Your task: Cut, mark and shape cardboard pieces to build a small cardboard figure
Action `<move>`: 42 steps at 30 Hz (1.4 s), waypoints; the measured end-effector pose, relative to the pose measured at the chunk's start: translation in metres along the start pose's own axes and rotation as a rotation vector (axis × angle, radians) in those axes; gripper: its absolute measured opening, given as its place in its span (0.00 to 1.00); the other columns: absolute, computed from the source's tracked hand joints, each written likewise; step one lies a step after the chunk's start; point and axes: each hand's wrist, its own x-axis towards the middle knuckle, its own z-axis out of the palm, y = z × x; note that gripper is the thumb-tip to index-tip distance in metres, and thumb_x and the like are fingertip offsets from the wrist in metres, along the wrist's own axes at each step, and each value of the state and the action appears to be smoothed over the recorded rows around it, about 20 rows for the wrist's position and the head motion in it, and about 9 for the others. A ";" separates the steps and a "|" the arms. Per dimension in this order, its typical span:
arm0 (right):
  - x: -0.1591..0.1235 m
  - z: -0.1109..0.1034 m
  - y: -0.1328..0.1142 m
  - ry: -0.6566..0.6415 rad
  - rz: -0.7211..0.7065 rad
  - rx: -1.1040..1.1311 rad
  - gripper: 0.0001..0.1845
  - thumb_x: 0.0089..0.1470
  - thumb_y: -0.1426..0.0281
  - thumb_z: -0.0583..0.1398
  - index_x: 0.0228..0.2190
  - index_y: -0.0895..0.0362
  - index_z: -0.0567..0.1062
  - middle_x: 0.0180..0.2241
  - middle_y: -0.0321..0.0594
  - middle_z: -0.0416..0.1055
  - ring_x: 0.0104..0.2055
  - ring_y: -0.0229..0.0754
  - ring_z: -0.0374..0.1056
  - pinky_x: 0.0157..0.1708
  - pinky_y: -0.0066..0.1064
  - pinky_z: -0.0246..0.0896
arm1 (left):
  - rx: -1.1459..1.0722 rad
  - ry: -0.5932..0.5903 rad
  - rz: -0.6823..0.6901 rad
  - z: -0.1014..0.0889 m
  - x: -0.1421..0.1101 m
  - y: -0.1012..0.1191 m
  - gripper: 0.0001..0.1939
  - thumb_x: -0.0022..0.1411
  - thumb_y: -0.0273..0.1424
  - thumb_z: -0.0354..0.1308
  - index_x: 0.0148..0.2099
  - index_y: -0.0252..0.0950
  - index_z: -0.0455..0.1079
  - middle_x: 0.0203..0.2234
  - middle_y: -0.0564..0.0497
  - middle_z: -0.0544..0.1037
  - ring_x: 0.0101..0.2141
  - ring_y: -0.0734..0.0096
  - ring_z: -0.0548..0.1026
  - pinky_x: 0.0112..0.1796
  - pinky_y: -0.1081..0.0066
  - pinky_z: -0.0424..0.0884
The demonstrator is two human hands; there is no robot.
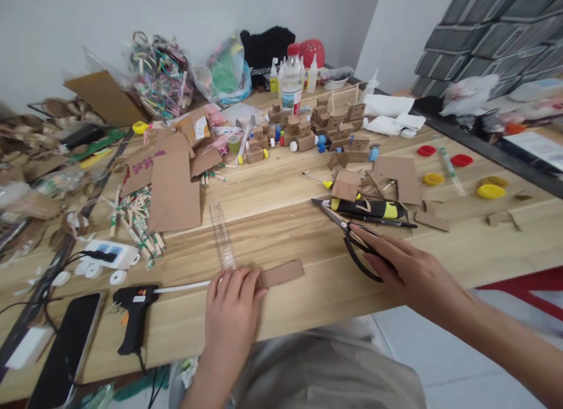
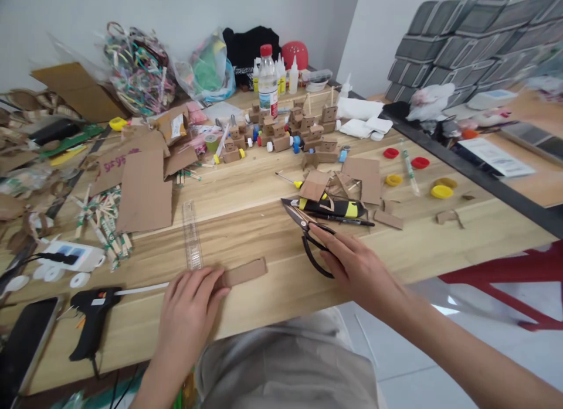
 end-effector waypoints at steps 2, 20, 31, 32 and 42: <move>-0.005 0.004 0.001 0.046 0.075 0.029 0.24 0.69 0.71 0.50 0.64 0.53 0.67 0.47 0.47 0.82 0.41 0.48 0.81 0.38 0.35 0.77 | 0.013 -0.096 0.009 -0.001 0.017 -0.003 0.08 0.71 0.33 0.58 0.45 0.37 0.77 0.37 0.45 0.83 0.37 0.60 0.79 0.44 0.60 0.72; -0.026 0.021 0.008 0.265 0.475 0.661 0.21 0.67 0.59 0.56 0.55 0.56 0.75 0.25 0.35 0.71 0.19 0.35 0.64 0.16 0.22 0.60 | -0.326 -0.540 -0.361 0.080 0.158 -0.006 0.07 0.64 0.22 0.60 0.36 0.36 0.77 0.37 0.45 0.81 0.41 0.60 0.79 0.48 0.63 0.73; -0.040 0.029 0.013 0.298 0.409 0.844 0.20 0.67 0.64 0.57 0.58 0.50 0.74 0.51 0.47 0.80 0.52 0.46 0.79 0.50 0.33 0.76 | -0.384 -0.498 -0.408 0.092 0.177 -0.009 0.07 0.61 0.21 0.63 0.33 0.37 0.77 0.34 0.50 0.80 0.38 0.65 0.78 0.46 0.67 0.74; -0.039 0.029 0.013 0.304 0.400 0.859 0.20 0.67 0.65 0.57 0.59 0.50 0.74 0.51 0.47 0.80 0.52 0.45 0.79 0.50 0.32 0.75 | -0.376 -0.491 -0.411 0.092 0.177 -0.009 0.07 0.61 0.21 0.63 0.33 0.38 0.76 0.34 0.50 0.80 0.39 0.65 0.78 0.47 0.66 0.74; -0.041 0.032 0.012 0.282 0.457 0.942 0.20 0.67 0.62 0.58 0.57 0.52 0.76 0.45 0.46 0.82 0.43 0.42 0.81 0.38 0.25 0.78 | -0.351 -0.451 -0.502 0.101 0.185 -0.020 0.08 0.62 0.20 0.60 0.34 0.38 0.75 0.35 0.49 0.79 0.39 0.66 0.78 0.47 0.66 0.74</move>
